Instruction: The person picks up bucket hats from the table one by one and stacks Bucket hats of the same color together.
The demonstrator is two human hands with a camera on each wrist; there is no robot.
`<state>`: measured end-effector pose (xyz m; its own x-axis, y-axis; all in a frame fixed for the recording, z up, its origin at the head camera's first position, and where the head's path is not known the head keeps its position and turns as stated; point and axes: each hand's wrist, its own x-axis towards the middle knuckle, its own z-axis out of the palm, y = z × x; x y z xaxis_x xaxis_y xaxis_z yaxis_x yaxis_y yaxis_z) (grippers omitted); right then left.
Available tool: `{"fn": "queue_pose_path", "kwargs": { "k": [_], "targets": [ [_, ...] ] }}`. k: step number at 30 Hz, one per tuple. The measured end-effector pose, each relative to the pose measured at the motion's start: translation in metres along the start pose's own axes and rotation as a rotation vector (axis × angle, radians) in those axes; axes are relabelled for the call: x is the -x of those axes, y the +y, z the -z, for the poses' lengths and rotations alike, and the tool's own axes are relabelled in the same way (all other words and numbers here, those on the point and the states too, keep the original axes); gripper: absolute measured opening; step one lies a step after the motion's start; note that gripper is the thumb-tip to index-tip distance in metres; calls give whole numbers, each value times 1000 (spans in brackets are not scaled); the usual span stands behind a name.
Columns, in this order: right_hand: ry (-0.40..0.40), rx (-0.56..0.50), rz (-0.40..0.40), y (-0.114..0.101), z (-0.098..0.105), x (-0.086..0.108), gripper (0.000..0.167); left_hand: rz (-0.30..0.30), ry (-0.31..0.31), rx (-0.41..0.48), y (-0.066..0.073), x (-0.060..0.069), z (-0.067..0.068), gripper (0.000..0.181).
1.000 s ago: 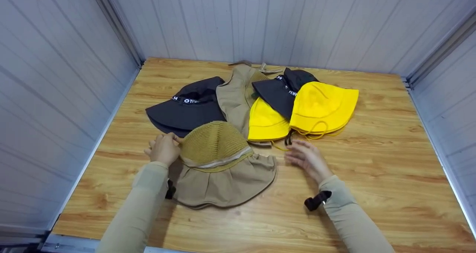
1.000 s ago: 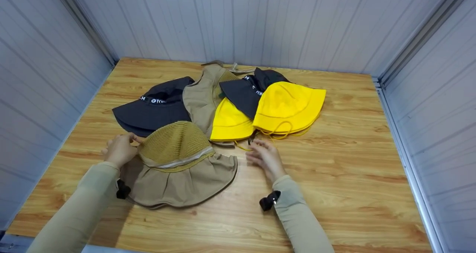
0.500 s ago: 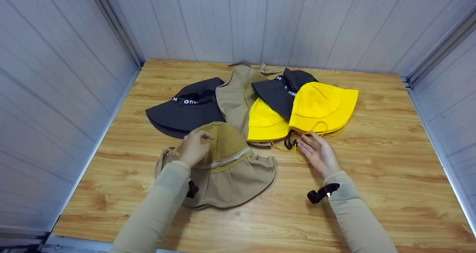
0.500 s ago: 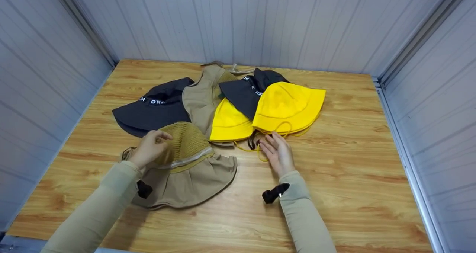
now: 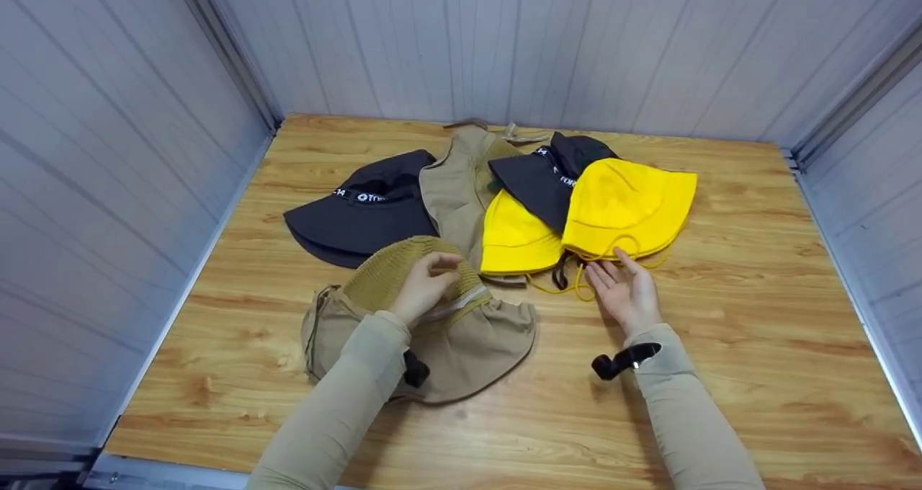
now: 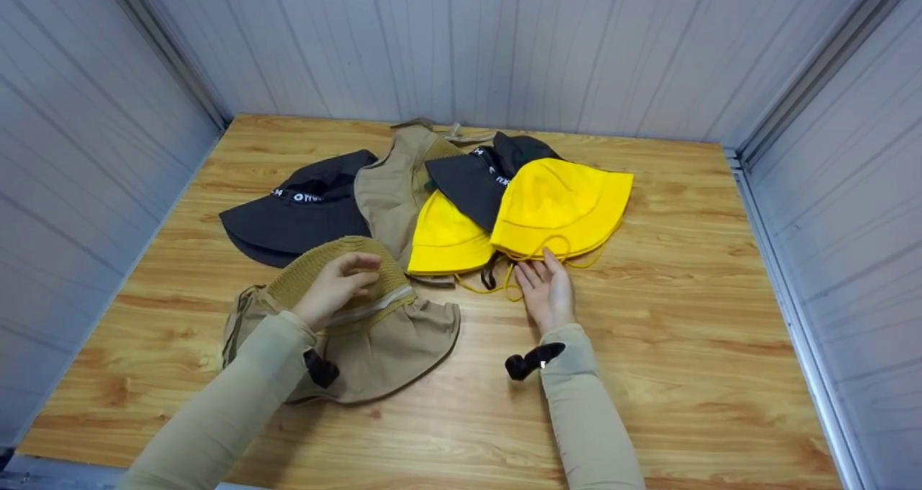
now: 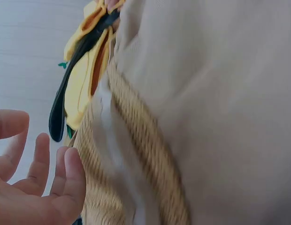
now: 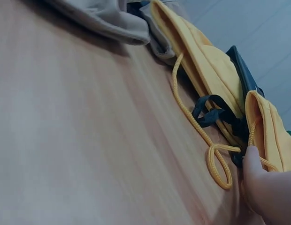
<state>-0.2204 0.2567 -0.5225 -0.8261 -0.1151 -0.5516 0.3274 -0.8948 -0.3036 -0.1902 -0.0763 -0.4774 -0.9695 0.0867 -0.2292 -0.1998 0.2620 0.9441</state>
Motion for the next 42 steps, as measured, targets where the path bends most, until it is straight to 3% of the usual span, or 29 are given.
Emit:
{"fn": "queue_pose_path", "kwargs": {
  "k": [9,14,16,22,24,30,37,42],
  "targets": [
    [73,-126,32,5,-3,-8,52,96,-34,164,5,-1,-17,36],
    [99,-148,30,6,0,-13,65,132,-34,199,6,-3,-20,37],
    [117,-154,23,5,1,-13,62,137,-33,210,5,-3,-22,38],
    [142,-109,13,-2,-3,-12,16,109,-16,170,0,-5,-26,38],
    [133,-88,10,-4,-6,-10,9,97,-18,153,0,-6,-28,37],
    [86,-93,25,-3,-12,-4,5,85,-36,126,4,-7,-30,38],
    [1,-40,93,9,-17,3,14,21,-61,90,8,-6,-34,39],
    [3,9,159,22,-26,11,22,54,-110,146,12,-7,-40,43]
  ]
}}
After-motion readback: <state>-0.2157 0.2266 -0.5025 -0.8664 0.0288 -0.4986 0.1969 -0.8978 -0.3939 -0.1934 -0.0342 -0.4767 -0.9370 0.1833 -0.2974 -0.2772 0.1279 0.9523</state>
